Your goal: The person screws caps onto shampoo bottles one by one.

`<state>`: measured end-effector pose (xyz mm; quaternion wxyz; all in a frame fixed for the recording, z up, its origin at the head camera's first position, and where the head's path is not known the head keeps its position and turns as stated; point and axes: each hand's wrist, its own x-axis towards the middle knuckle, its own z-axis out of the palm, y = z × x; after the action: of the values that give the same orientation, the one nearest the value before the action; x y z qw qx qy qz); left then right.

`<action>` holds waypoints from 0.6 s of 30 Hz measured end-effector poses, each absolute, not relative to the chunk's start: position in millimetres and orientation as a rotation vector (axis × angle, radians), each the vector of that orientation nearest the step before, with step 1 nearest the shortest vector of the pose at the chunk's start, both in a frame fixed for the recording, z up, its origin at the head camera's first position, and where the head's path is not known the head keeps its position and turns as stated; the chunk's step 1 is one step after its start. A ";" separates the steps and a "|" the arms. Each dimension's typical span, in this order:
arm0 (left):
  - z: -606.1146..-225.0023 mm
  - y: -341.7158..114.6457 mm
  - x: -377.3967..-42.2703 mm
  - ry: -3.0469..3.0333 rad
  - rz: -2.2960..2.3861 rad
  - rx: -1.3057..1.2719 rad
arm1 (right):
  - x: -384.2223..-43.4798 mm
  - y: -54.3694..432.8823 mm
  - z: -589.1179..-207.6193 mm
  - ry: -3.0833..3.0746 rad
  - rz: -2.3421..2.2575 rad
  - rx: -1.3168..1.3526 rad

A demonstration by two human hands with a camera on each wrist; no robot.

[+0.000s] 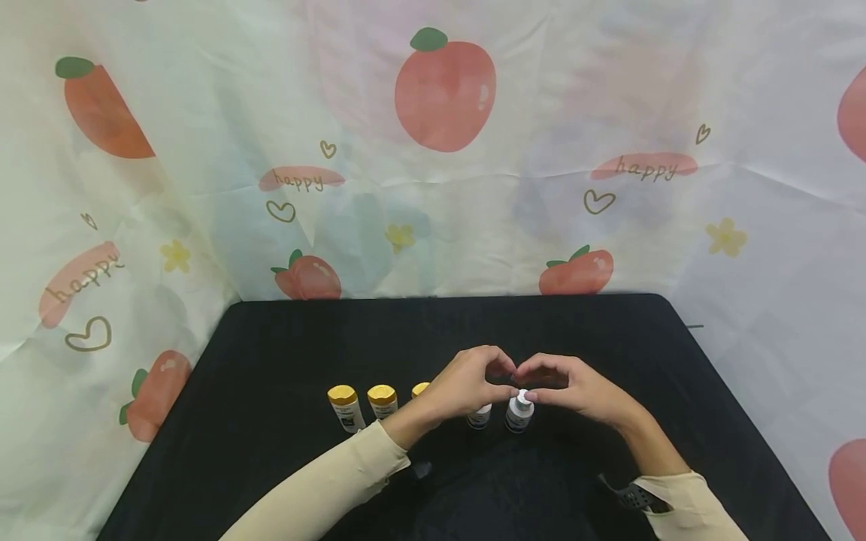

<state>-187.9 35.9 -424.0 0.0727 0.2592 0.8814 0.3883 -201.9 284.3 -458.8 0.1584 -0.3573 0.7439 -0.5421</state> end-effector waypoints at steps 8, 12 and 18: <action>-411.8 10.3 -195.0 2.589 1.309 0.834 | -203.7 272.1 -429.6 2.340 -1.506 -1.004; -406.3 -9.6 -196.6 2.575 1.347 0.835 | -201.4 262.0 -415.4 2.507 -1.408 -0.994; -395.7 -44.7 -196.2 2.592 1.333 0.856 | -196.4 240.0 -398.8 2.792 -1.211 -1.069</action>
<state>-196.2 -44.7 -395.7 0.0518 0.2815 0.8521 0.4381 -196.4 240.0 -398.8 -0.0420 -0.3310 0.8649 -0.3750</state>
